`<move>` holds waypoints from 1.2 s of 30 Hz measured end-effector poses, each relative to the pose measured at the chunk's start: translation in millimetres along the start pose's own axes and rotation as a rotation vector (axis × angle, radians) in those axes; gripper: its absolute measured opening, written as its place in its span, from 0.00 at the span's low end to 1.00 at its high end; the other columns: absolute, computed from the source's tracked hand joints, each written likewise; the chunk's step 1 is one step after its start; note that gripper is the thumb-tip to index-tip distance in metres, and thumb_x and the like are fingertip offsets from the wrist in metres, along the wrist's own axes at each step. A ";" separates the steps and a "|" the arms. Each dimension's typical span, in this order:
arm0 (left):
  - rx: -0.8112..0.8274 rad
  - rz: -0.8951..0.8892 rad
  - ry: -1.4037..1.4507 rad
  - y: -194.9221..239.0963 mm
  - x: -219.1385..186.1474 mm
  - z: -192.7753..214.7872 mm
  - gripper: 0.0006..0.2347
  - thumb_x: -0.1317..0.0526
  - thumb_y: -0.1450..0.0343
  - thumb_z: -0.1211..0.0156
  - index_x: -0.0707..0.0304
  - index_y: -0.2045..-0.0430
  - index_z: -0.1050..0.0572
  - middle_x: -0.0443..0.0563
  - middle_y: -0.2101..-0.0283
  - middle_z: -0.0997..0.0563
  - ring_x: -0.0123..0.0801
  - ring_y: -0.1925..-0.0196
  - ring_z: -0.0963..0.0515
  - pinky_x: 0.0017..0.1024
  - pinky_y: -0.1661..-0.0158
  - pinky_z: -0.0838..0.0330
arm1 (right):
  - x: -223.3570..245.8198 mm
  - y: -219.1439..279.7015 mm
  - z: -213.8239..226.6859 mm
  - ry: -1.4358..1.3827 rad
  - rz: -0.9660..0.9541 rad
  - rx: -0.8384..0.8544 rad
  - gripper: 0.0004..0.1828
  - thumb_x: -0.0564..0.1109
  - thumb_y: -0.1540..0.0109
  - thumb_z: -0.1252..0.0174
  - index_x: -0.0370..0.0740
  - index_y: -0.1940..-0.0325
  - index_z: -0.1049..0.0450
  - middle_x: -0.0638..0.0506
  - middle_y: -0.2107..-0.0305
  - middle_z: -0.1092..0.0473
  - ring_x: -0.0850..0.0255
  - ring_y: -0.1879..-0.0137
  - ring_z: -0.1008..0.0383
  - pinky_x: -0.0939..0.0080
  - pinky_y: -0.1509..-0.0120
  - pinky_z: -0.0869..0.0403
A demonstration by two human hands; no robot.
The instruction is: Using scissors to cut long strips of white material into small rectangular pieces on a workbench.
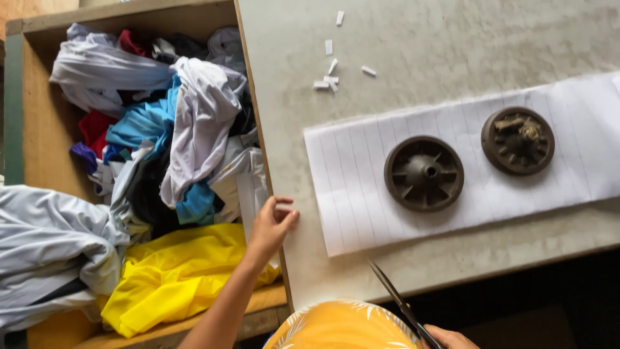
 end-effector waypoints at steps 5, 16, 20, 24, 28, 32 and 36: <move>0.122 0.335 0.539 55.6 65.5 -36.5 0.09 0.64 0.26 0.41 0.66 0.56 0.32 0.72 0.61 0.14 0.48 0.61 0.12 0.38 0.64 0.16 | 39.9 0.7 -54.8 -0.424 0.410 0.297 0.45 0.85 0.58 0.52 0.42 0.68 0.28 0.51 0.76 0.29 0.65 0.70 0.31 0.67 0.64 0.33; 0.090 0.226 0.467 68.7 15.1 -68.5 0.14 0.59 0.32 0.31 0.59 0.69 0.36 0.58 0.69 0.19 0.34 0.65 0.16 0.32 0.66 0.14 | 98.2 -28.2 -103.2 -0.731 0.383 0.157 0.41 0.78 0.53 0.47 0.34 0.68 0.28 0.46 0.79 0.31 0.59 0.73 0.30 0.61 0.62 0.29; 0.013 0.055 0.208 49.6 16.6 -79.4 0.15 0.66 0.35 0.26 0.54 0.74 0.34 0.43 0.71 0.24 0.23 0.69 0.24 0.23 0.62 0.26 | 115.8 -22.2 -112.7 -0.713 0.430 0.102 0.41 0.80 0.52 0.48 0.37 0.70 0.30 0.47 0.80 0.33 0.59 0.73 0.32 0.62 0.61 0.31; 0.066 0.050 0.199 55.7 11.9 -77.8 0.08 0.66 0.32 0.30 0.53 0.74 0.26 0.43 0.68 0.20 0.22 0.65 0.22 0.21 0.57 0.25 | 131.8 -12.9 -106.6 -0.611 0.436 0.004 0.40 0.81 0.51 0.54 0.40 0.71 0.31 0.49 0.81 0.32 0.60 0.73 0.31 0.62 0.62 0.29; 0.088 0.078 0.209 55.0 8.1 -77.0 0.05 0.68 0.33 0.30 0.55 0.71 0.20 0.42 0.69 0.19 0.22 0.65 0.22 0.20 0.58 0.24 | 135.8 -7.2 -102.8 -0.629 0.417 0.012 0.39 0.81 0.51 0.52 0.40 0.72 0.32 0.50 0.81 0.32 0.61 0.74 0.30 0.62 0.63 0.27; 0.102 0.125 0.256 56.0 8.2 -75.2 0.05 0.69 0.33 0.30 0.57 0.70 0.21 0.45 0.66 0.16 0.23 0.63 0.19 0.20 0.57 0.21 | 134.5 -12.6 -102.9 -0.627 0.441 0.002 0.38 0.81 0.51 0.50 0.42 0.73 0.34 0.51 0.82 0.33 0.62 0.75 0.32 0.63 0.65 0.29; 0.104 0.110 0.232 53.8 10.0 -76.4 0.06 0.69 0.33 0.29 0.57 0.69 0.20 0.45 0.65 0.15 0.23 0.61 0.18 0.20 0.57 0.21 | 132.2 -15.2 -103.6 -0.592 0.442 -0.022 0.37 0.80 0.50 0.51 0.42 0.72 0.34 0.51 0.82 0.34 0.63 0.76 0.32 0.64 0.67 0.29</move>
Point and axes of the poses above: each hand's wrist, its own y-axis away from the middle knuckle, its own z-axis out of the back of the hand, x = y × z, the point moved 7 cm from there along -y, towards the middle knuckle
